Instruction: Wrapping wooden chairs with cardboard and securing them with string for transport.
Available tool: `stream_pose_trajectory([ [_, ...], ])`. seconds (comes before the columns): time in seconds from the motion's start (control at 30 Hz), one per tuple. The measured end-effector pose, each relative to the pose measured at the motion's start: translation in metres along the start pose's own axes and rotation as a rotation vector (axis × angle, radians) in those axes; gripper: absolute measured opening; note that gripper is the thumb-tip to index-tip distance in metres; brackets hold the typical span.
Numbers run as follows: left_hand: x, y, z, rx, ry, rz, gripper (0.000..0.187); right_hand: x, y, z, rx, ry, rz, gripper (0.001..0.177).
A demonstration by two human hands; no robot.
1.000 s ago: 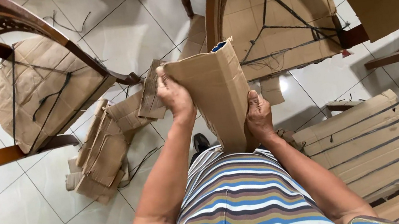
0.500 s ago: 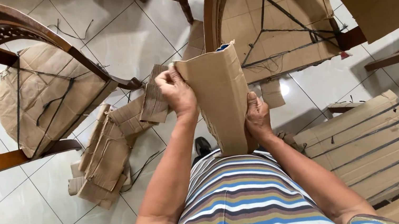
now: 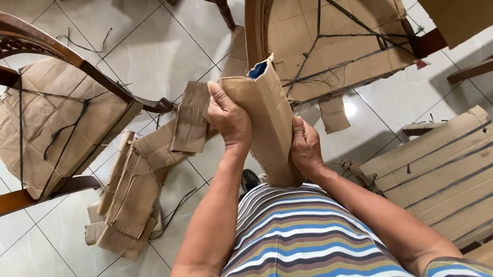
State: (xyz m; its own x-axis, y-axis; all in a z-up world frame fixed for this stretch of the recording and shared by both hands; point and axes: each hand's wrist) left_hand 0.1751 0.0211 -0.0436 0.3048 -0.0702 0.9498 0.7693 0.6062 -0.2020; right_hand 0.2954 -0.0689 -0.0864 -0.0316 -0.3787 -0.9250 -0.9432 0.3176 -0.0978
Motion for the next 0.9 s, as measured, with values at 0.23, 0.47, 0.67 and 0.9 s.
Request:
stream_pose_trajectory([
  [0.23, -0.011, -0.013, -0.037, -0.083, -0.016, -0.127, 0.059, -0.025, 0.001, -0.011, -0.066, 0.028, 0.000, 0.045],
  [0.47, -0.059, -0.002, -0.057, -0.126, -0.423, -0.438, 0.059, 0.104, -0.009, 0.025, -0.092, -0.144, -0.333, 0.016],
  [0.67, -0.066, -0.016, -0.066, -0.131, -0.630, -0.550, 0.054, 0.039, -0.016, 0.019, -0.216, 0.153, -0.143, 0.063],
  [0.9, -0.155, -0.006, -0.074, 0.030, -0.629, -0.637, 0.061, 0.059, -0.013, 0.055, -0.044, 0.049, -0.220, 0.062],
])
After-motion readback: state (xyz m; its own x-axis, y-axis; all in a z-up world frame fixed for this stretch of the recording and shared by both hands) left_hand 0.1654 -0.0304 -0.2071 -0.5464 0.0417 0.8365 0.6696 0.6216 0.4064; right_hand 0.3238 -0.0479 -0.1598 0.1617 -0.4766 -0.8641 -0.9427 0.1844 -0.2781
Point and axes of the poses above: each hand's wrist, its own z-axis towards the middle knuckle, its own y-axis out of the palm, x = y × z, and after that the axes turned 12 degrees about y, right-handed
